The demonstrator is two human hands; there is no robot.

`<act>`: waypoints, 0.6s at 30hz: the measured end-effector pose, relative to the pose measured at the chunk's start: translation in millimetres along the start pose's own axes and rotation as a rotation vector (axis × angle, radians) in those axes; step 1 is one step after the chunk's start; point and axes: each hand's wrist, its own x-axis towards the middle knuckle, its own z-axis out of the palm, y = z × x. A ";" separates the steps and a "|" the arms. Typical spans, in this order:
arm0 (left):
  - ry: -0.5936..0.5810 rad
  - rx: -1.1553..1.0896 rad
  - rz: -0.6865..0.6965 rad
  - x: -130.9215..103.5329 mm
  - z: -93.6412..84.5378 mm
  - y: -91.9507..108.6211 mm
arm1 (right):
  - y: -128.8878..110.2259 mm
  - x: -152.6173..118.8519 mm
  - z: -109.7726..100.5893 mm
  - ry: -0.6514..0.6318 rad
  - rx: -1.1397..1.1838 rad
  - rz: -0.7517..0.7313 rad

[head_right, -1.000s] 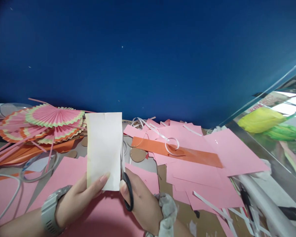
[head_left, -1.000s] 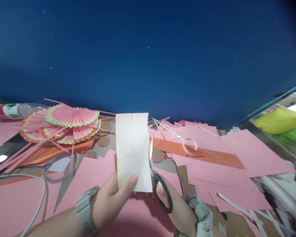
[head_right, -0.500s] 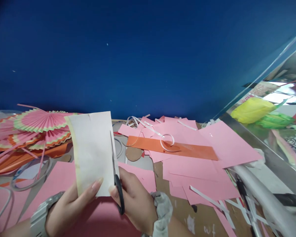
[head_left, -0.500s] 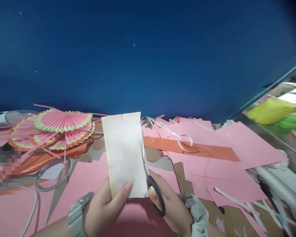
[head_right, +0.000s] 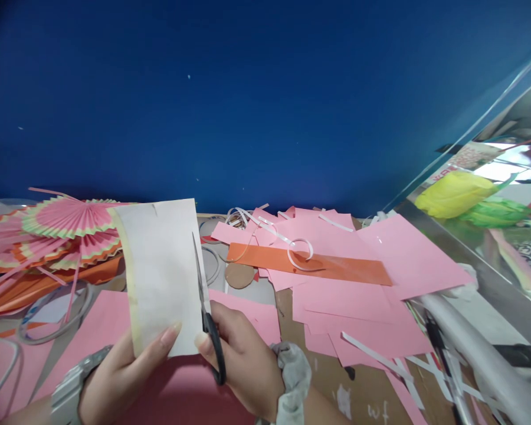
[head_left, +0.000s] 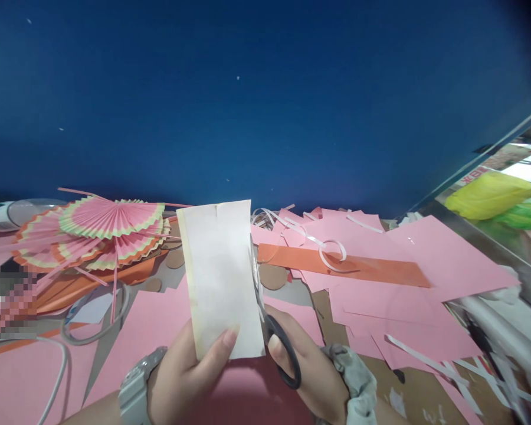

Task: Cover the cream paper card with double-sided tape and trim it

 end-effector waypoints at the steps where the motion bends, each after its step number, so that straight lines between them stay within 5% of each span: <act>1: 0.002 0.004 0.004 0.0 0.2 -0.5 | -0.4 0.2 -0.3 -0.004 0.002 0.000; 18: 0.044 0.032 0.028 -1.2 0.2 0.7 | -0.6 -0.1 -1.6 -0.005 -0.041 0.019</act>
